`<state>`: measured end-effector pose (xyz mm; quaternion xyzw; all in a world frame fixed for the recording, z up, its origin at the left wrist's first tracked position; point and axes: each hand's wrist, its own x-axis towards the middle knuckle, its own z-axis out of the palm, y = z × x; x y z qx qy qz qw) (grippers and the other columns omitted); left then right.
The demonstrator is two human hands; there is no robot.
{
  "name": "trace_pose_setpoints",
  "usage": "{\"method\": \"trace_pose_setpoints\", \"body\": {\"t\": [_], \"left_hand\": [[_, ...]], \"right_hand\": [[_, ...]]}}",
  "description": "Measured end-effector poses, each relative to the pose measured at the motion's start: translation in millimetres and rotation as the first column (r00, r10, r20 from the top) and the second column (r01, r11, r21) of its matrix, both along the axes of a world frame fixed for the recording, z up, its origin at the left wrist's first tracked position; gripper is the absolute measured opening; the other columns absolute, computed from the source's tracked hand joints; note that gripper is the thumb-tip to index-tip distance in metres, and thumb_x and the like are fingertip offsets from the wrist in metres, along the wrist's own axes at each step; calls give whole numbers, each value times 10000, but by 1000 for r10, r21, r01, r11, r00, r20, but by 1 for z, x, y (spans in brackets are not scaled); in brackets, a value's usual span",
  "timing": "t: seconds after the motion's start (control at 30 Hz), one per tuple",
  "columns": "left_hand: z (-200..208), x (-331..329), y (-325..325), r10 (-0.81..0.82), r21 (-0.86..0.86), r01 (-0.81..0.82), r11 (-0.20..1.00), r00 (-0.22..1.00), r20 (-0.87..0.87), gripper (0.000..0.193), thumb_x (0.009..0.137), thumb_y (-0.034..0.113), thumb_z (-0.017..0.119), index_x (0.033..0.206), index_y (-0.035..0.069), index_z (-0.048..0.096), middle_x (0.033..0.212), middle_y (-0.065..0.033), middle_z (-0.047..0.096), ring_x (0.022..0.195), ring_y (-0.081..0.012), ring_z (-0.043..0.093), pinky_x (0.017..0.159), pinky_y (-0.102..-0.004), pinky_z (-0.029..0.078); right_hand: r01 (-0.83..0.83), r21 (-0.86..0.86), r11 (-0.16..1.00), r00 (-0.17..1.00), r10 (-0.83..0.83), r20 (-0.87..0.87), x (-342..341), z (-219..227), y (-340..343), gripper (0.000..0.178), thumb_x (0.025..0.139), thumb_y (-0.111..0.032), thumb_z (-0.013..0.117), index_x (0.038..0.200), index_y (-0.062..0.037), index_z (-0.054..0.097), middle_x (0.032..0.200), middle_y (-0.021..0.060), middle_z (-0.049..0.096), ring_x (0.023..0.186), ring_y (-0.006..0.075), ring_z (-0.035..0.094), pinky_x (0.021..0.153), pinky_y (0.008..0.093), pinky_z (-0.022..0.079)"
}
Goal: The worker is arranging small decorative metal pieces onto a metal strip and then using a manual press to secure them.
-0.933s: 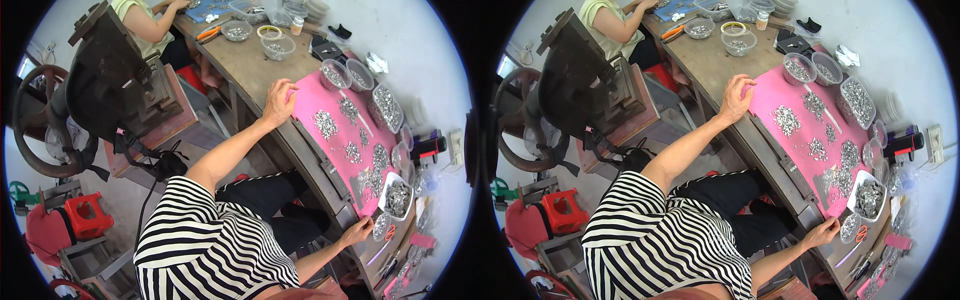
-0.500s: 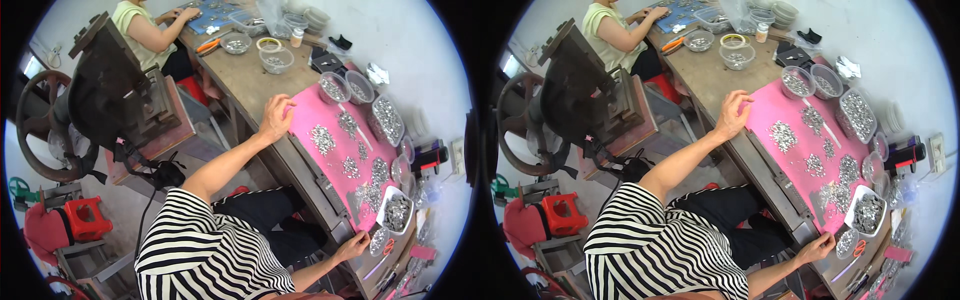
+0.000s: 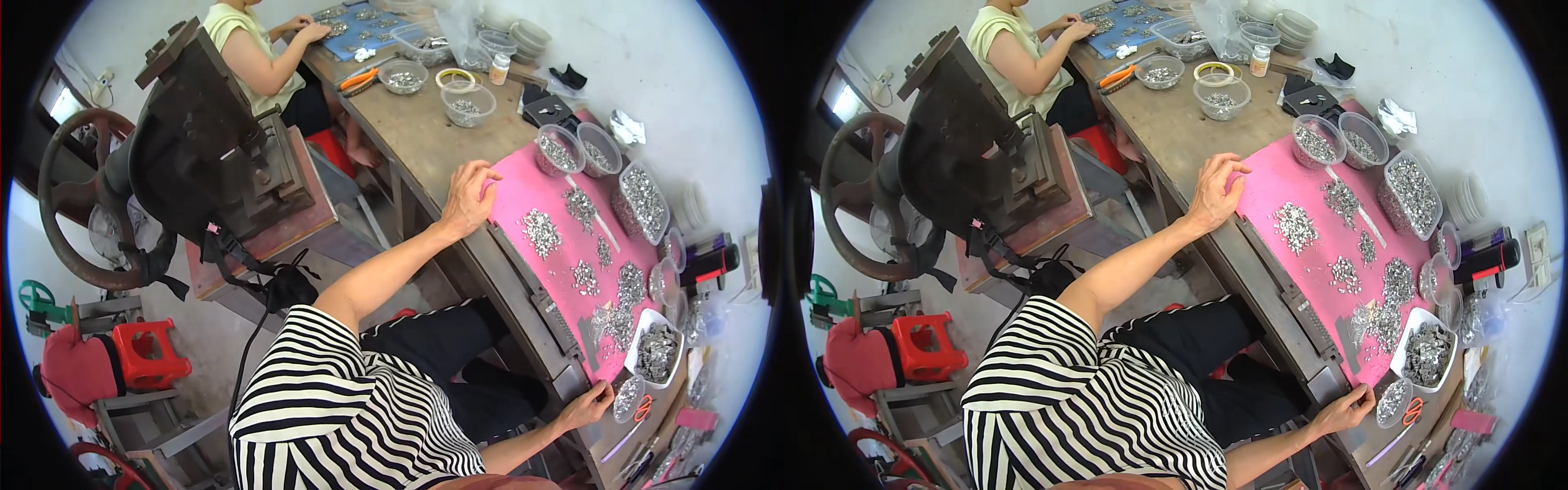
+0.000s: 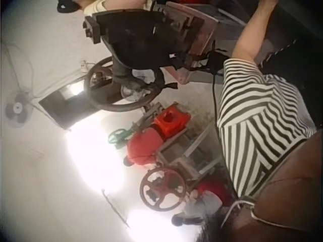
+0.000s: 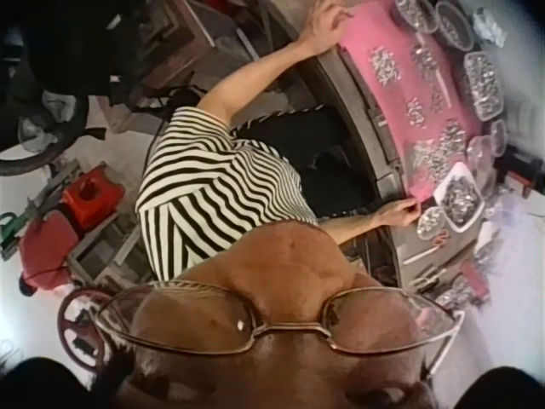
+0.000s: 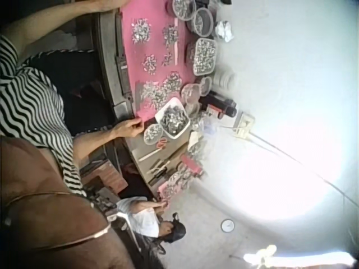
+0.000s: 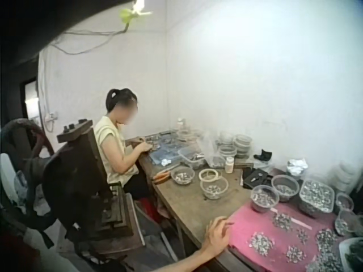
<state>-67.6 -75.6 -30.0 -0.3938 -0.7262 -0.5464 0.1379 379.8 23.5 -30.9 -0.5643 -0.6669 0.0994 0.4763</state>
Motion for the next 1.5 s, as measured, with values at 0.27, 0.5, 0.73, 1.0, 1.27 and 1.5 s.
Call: {"method": "trace_pose_setpoints", "body": {"t": [0.27, 0.5, 0.73, 1.0, 1.27, 1.5], "left_hand": [[1, 1, -3, 0, -1, 0, 1000, 1000, 26, 200, 904, 88, 626, 1097, 83, 677, 1253, -116, 577, 1178, -307, 545, 1040, -434, 404], [3, 2, -3, 0, 18, -1, 1000, 1000, 22, 189, 899, 78, 617, 1077, 74, 683, 1248, -121, 582, 1171, -311, 551, 1045, -433, 407], [3, 2, -4, -2, -1, 2, 1000, 999, 37, 184, 898, 74, 620, 1070, 77, 684, 1244, -120, 585, 1167, -310, 554, 1047, -432, 408], [7, 4, -5, 3, -15, -3, 1000, 1000, 29, 177, 899, 69, 629, 1067, 79, 683, 1246, -114, 593, 1155, -305, 557, 1042, -422, 405], [6, 5, -3, 0, -27, 1, 1000, 1000, 32, 174, 902, 66, 631, 1066, 82, 686, 1243, -110, 596, 1154, -300, 558, 1037, -426, 405], [7, 8, -5, -8, -50, 9, 999, 1000, 7, 177, 896, 62, 639, 1064, 87, 689, 1237, -108, 595, 1152, -297, 556, 1029, -424, 400]], "right_hand": [[26, 13, 1000, 998, -27, 51, 2, -3, 2, 294, 1035, -242, 624, 1030, 50, 654, 932, 117, 666, 850, 226, 609, 794, 359, 500], [9, 25, 1000, 998, -11, 69, 1, -1, 2, 265, 1025, -209, 634, 1033, 54, 658, 944, 133, 673, 852, 253, 619, 808, 366, 504], [14, 9, 1000, 997, -15, 80, 3, -4, 4, 264, 1026, -206, 632, 1043, 56, 659, 953, 138, 678, 866, 254, 625, 822, 361, 505], [14, -9, 1000, 997, -13, 81, 0, 0, 1, 276, 1025, -211, 639, 1044, 63, 657, 947, 145, 679, 864, 246, 618, 823, 359, 500], [18, -9, 1000, 996, -18, 85, 2, -1, 1, 323, 1025, -265, 636, 1065, 54, 669, 967, 156, 694, 870, 273, 639, 817, 378, 505], [1, 4, 1000, 994, -2, 108, 5, -5, 3, 324, 1026, -261, 633, 1061, 60, 664, 967, 156, 690, 881, 274, 637, 831, 383, 500]]}}
